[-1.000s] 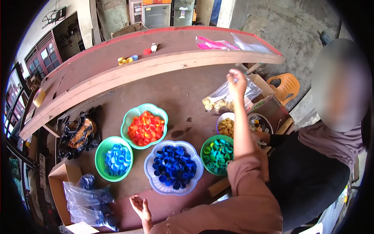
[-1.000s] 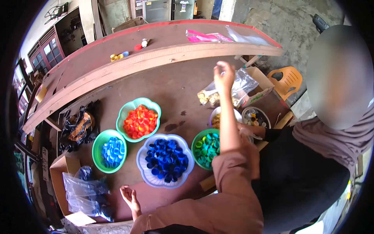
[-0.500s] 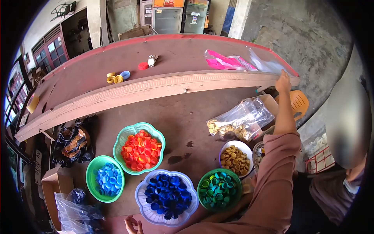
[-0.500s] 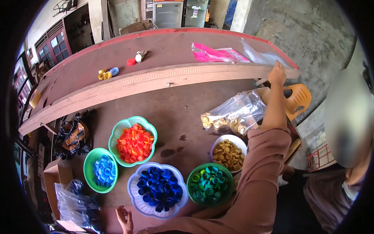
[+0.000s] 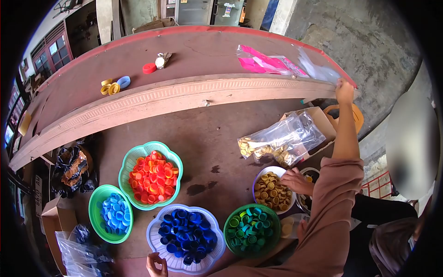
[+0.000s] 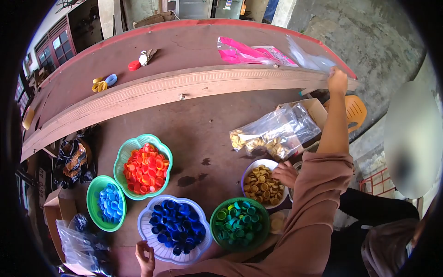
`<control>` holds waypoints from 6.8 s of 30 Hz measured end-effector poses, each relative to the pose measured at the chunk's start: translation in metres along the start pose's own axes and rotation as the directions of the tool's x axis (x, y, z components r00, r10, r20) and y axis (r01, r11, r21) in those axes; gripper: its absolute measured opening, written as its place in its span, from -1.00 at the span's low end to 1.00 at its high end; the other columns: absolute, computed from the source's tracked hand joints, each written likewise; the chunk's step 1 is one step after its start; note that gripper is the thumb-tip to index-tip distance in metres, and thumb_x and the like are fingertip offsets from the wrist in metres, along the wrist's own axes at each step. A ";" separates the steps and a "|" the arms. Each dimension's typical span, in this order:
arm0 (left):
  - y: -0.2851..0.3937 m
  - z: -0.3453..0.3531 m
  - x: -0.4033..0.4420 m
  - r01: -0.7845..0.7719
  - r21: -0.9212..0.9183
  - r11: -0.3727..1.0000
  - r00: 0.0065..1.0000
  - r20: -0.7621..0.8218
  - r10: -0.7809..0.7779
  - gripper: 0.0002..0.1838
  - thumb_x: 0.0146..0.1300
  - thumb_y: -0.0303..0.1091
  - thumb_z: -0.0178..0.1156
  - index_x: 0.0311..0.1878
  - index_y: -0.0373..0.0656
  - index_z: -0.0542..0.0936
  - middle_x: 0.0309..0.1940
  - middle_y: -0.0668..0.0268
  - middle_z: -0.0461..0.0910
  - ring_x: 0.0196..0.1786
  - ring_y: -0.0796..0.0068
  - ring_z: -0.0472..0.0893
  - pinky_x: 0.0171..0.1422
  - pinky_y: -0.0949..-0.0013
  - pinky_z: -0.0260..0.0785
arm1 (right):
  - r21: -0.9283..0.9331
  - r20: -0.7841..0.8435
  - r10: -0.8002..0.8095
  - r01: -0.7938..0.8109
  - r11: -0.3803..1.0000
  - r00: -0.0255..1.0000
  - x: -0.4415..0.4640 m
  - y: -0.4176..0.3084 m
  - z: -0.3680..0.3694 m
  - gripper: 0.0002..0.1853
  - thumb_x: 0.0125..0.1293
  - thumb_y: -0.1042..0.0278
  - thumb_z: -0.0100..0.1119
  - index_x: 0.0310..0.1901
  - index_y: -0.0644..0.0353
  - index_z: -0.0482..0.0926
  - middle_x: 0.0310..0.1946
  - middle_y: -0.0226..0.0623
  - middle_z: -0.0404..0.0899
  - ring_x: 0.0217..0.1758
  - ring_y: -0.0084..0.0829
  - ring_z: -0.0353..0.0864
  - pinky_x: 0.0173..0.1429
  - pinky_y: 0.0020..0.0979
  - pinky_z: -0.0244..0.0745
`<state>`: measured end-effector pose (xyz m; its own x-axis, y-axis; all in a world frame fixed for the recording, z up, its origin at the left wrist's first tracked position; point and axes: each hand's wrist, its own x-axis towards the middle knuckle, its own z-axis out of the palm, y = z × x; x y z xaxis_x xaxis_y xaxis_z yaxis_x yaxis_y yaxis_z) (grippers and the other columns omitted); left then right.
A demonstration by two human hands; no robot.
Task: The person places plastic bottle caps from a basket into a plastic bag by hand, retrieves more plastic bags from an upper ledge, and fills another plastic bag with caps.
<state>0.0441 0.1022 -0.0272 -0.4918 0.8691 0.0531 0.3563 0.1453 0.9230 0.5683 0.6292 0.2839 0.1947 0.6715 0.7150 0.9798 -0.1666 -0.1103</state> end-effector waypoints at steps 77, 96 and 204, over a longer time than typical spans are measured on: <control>-0.078 -0.175 -0.104 -0.106 -0.073 0.992 0.715 -0.699 0.025 -0.65 0.26 -0.44 0.01 0.10 -0.29 0.31 0.03 0.16 0.36 0.07 0.31 0.34 0.15 0.30 0.17 | 0.827 0.366 -0.859 -0.549 0.123 0.358 -0.744 -0.372 -0.224 -0.96 0.07 0.58 0.19 -0.42 0.35 0.55 -0.52 -0.19 0.59 -0.42 -0.42 0.62 -0.28 -0.48 0.53; -0.084 -0.116 -0.180 0.353 0.712 0.607 0.934 -0.230 -0.274 -0.47 -0.13 -0.31 0.29 0.02 0.01 0.46 0.07 0.26 0.30 0.15 0.16 0.19 0.21 0.02 0.02 | 0.853 0.128 -0.924 -0.515 -0.083 0.361 -0.682 -0.343 -0.240 -0.92 0.11 0.67 0.12 -0.32 0.40 0.54 -0.33 -0.20 0.55 -0.24 -0.43 0.60 -0.12 -0.50 0.56; -0.044 -0.067 -0.094 0.562 -0.747 0.356 0.815 0.574 -0.080 -0.51 0.14 -0.08 0.11 -0.01 -0.29 0.37 -0.08 0.08 0.46 -0.01 0.24 0.49 0.09 0.25 0.33 | -0.833 -0.191 -0.981 -0.534 0.147 0.029 -0.642 -0.290 -0.191 -0.54 0.39 0.03 -0.23 -0.20 0.32 0.51 -0.30 -0.03 0.59 -0.39 -0.17 0.65 -0.38 -0.25 0.64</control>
<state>0.0213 -0.0172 -0.0469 0.0273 0.9680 -0.2494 -0.7428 0.1866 0.6430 0.1501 0.1086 -0.0113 -0.9643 0.0447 0.2612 0.0023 -0.9842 0.1770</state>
